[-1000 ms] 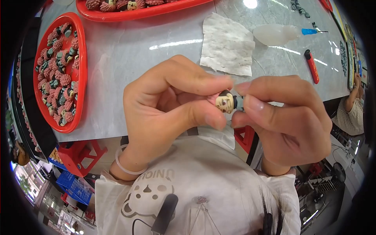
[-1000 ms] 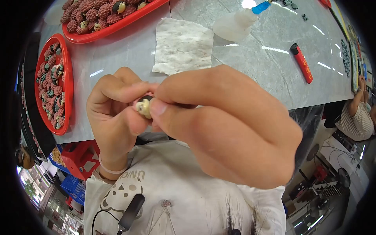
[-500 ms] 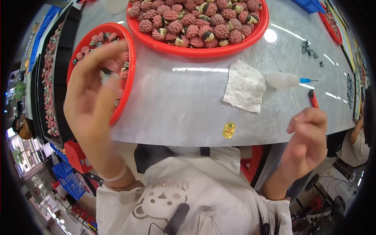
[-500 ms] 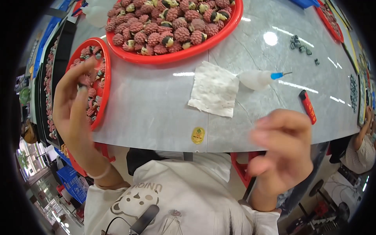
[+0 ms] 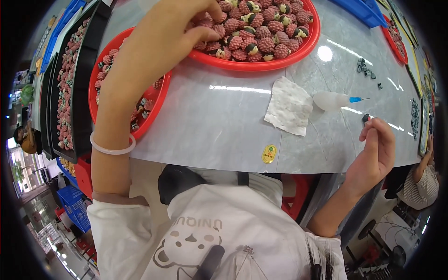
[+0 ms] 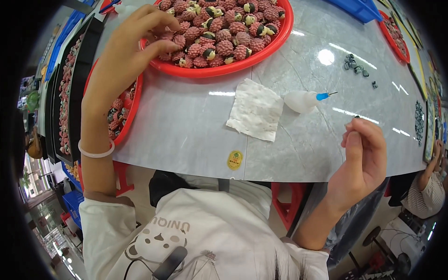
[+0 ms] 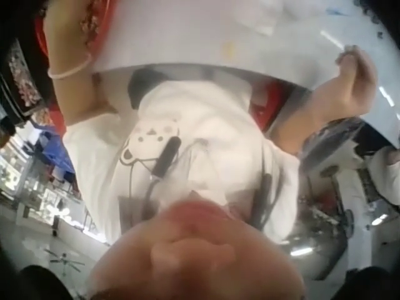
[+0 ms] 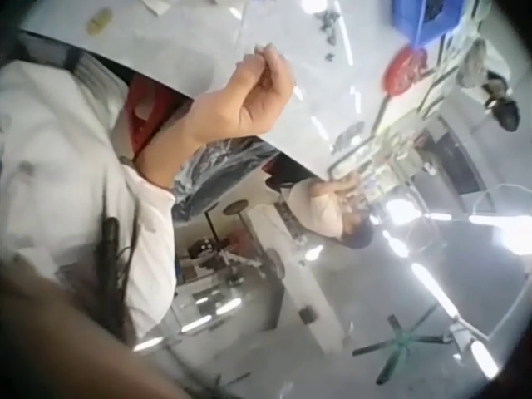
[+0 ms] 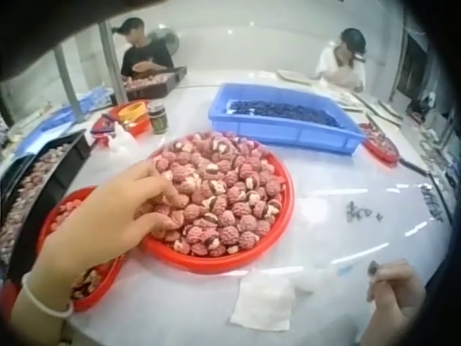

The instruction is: The person assembles figurines by applying glue to figurine heads with a squeeze bottle, attaching small body pieces by hand, and placing the assembled figurines into a tray.

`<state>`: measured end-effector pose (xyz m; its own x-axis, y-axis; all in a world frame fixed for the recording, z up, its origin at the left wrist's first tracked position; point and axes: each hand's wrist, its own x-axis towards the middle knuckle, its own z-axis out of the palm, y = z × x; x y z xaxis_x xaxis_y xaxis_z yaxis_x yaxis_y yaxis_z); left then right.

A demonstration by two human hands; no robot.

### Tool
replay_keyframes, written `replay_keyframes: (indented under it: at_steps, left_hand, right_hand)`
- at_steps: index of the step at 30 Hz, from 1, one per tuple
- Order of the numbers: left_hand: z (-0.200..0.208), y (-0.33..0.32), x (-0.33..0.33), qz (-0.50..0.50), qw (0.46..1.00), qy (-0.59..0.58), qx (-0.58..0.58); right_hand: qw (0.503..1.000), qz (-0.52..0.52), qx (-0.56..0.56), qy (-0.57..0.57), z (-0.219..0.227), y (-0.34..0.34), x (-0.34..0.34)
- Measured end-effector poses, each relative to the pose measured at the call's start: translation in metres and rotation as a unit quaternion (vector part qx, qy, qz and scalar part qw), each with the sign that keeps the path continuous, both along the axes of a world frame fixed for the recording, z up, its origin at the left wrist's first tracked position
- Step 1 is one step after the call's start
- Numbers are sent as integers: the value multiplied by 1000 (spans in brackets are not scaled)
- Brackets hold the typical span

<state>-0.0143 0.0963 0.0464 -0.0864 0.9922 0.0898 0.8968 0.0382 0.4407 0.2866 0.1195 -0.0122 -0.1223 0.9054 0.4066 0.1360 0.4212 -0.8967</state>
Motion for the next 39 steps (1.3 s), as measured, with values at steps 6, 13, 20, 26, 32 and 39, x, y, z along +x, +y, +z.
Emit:
replay_keyframes:
  at_steps: [6,13,20,26,32,39]
  left_hand:
    - [0,-8,2,-10,999,-23,36]
    - [-43,-63,60,-89,820,-555,108]
    - [-66,-73,99,30,643,-765,2]
    - [-81,-74,96,-26,667,-745,3]
    - [-77,-76,98,7,660,-751,4]
    - [-76,-76,97,6,671,-742,2]
  right_hand:
    - [996,27,-5,-83,-1,8,-24]
    - [963,232,-123,-63,2,3,-27]
    - [963,180,-194,-54,26,-7,-6]
    - [981,162,-60,-83,23,-7,-11]
    - [972,179,-107,-108,27,-7,-11]
    - [919,264,76,-282,57,-5,-5]
